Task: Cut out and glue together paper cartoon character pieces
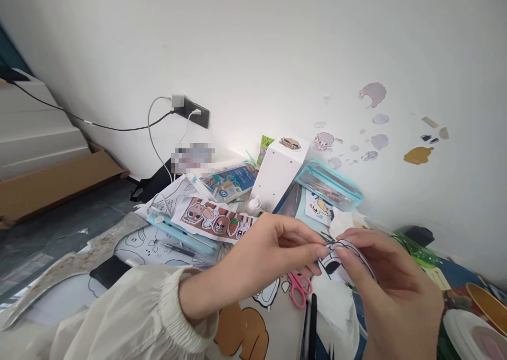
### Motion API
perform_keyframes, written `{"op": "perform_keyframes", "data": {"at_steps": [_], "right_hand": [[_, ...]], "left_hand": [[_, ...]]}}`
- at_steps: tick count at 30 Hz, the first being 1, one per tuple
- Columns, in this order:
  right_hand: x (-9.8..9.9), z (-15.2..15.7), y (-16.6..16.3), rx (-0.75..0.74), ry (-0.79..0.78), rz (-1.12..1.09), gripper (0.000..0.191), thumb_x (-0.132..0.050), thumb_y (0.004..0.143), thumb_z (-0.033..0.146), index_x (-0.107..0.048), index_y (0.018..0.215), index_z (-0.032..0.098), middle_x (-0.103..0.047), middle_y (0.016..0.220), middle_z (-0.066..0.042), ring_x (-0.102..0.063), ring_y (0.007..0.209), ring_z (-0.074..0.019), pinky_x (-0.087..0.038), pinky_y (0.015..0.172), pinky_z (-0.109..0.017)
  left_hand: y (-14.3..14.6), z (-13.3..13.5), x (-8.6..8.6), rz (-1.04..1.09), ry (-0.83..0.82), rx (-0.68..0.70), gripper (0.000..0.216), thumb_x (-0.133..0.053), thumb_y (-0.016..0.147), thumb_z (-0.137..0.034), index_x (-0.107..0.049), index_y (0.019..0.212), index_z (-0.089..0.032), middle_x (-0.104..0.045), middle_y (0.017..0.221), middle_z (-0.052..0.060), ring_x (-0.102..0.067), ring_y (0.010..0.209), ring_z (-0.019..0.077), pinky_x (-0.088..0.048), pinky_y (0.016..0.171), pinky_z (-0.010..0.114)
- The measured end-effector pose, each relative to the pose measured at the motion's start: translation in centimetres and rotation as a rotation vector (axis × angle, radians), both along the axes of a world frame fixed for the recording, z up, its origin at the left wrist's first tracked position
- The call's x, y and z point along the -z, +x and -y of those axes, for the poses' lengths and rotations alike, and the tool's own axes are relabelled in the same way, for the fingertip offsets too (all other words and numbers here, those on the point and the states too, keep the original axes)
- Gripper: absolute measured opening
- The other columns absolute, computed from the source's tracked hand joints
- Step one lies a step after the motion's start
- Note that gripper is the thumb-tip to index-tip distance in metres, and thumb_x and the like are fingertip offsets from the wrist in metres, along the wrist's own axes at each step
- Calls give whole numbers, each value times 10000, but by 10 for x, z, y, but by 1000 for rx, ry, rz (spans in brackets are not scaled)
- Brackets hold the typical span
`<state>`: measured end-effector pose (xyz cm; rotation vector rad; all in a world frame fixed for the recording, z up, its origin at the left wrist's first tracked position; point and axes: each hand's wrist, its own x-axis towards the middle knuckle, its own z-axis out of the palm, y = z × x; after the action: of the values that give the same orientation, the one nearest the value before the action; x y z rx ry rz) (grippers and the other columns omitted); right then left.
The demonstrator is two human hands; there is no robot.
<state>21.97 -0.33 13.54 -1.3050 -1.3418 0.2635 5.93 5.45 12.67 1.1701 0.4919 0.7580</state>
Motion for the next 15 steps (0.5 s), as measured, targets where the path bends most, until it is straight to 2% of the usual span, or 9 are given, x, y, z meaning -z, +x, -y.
{"op": "perform_keyframes", "data": {"at_steps": [4, 8, 11, 15], "right_hand": [[-1, -3, -7, 71, -67, -107, 158, -741, 704, 278, -698, 851, 238, -707, 835, -21, -655, 743, -172, -557, 603, -247], [1, -5, -11, 69, -14, -170, 103, -755, 684, 268, -713, 773, 239, -703, 788, -12, -642, 709, -155, -544, 571, -219], [5, -4, -7, 125, 21, -198, 128, -770, 679, 270, -711, 787, 233, -697, 781, -14, -633, 674, -151, -524, 518, -215], [12, -1, 0, 100, 29, -158, 183, -771, 697, 247, -712, 870, 237, -704, 824, -11, -651, 713, -153, -540, 591, -230]], "left_hand": [[0, 1, 0, 35, 4, -29, 194, -723, 770, -309, -730, 868, -140, -679, 663, 15, -640, 629, 98, -543, 644, 200], [0, 1, -2, 82, -20, -34, 158, -719, 779, -268, -743, 888, -156, -692, 675, 8, -641, 634, 82, -545, 665, 188], [1, 0, -3, 154, -101, 19, 134, -724, 776, -244, -754, 882, -169, -718, 731, 20, -655, 654, 77, -544, 667, 172], [4, -4, 0, 198, -259, 76, 148, -766, 732, -245, -761, 850, -156, -724, 736, 24, -663, 631, 74, -540, 634, 152]]}}
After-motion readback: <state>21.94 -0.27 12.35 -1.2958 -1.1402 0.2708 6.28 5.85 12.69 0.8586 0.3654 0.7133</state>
